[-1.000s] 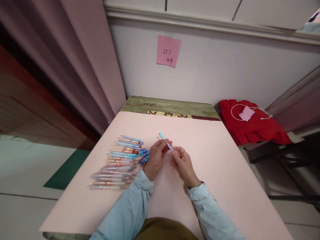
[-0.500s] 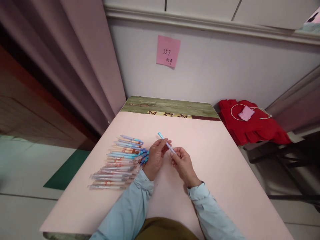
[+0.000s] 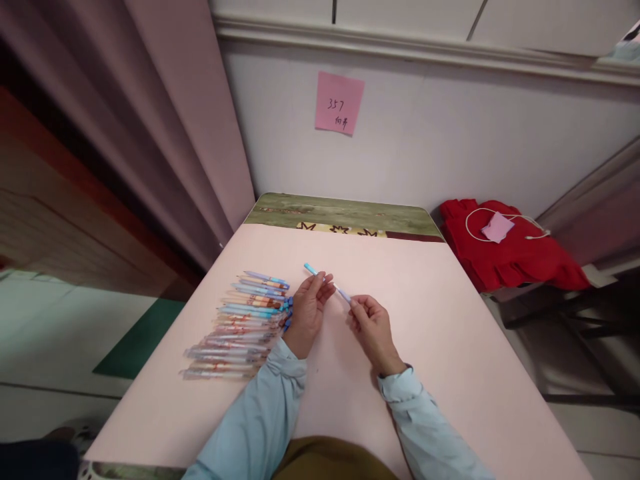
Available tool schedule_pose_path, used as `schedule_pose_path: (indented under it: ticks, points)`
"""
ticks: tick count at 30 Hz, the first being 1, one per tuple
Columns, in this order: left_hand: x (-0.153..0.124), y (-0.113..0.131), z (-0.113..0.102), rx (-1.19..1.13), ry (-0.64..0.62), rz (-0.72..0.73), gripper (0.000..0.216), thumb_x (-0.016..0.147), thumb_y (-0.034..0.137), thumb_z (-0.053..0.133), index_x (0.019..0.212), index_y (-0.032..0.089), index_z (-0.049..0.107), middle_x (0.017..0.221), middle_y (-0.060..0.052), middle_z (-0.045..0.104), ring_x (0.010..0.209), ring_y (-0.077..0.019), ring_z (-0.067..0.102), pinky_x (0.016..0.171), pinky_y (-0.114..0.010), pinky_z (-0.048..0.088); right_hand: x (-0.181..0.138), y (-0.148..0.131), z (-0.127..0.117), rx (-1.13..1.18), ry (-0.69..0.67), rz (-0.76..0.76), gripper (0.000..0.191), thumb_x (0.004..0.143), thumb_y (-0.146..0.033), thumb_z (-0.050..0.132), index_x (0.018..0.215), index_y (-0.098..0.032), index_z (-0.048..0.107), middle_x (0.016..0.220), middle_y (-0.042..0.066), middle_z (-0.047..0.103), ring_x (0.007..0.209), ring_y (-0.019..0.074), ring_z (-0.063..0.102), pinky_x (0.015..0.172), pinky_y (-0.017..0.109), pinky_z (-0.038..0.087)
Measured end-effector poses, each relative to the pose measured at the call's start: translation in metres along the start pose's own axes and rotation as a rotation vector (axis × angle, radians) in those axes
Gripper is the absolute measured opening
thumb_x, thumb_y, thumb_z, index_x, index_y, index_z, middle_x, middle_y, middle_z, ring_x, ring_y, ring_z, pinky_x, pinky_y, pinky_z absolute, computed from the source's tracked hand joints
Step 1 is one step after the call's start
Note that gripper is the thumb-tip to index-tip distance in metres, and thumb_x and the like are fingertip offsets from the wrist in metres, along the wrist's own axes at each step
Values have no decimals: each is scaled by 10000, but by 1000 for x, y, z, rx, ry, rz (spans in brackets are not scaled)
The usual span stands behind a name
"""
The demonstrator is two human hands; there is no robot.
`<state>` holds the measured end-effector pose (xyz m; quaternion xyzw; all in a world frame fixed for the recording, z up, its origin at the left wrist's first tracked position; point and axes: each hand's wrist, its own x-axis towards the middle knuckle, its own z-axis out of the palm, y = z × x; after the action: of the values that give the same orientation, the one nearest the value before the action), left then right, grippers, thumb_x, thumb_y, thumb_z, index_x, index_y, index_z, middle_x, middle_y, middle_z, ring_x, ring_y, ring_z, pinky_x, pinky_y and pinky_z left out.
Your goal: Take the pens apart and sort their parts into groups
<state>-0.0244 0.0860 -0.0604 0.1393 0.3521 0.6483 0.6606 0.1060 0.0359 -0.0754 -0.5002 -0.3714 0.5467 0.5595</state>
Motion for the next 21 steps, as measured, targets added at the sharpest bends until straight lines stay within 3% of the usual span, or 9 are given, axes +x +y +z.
schedule_pose_path:
  ticks: [5, 10, 13, 17, 21]
  points:
    - [-2, -2, -2, -3, -49, -37, 269, 742, 278, 805, 940, 137, 690, 910, -83, 757, 752, -137, 716, 775, -269, 575, 0, 2, 1, 56, 31, -27, 313, 832, -496, 682, 874, -193, 617, 650, -21, 573, 497, 88, 448, 449, 217, 337]
    - [-3, -2, 0, -26, -78, -116, 222, 762, 294, 792, 861, 133, 677, 872, -86, 762, 749, -150, 723, 793, -290, 587, -1, 1, 0, -24, 90, -91, 295, 847, -494, 654, 894, -205, 620, 729, 12, 635, 588, 131, 538, 561, 259, 443]
    - [-3, -2, 1, -43, -92, -151, 204, 772, 280, 777, 863, 126, 679, 864, -91, 762, 751, -158, 724, 792, -301, 589, 0, -2, -4, -266, 195, -242, 249, 873, -455, 626, 916, -212, 660, 827, 37, 667, 716, 170, 589, 663, 293, 467]
    - [-5, 6, 3, -42, -113, -136, 172, 777, 243, 763, 888, 136, 684, 890, -86, 759, 764, -156, 721, 785, -294, 583, 5, -3, -13, -757, 299, -481, 197, 893, -375, 602, 924, -227, 728, 947, 71, 667, 854, 210, 581, 774, 337, 429]
    - [-10, 39, 5, -106, -86, 8, 112, 817, 227, 734, 887, 162, 677, 859, -25, 732, 706, -105, 686, 741, -246, 570, 11, 3, -20, -1083, 253, -499, 170, 878, -337, 612, 879, -242, 752, 853, 56, 671, 844, 222, 554, 792, 356, 359]
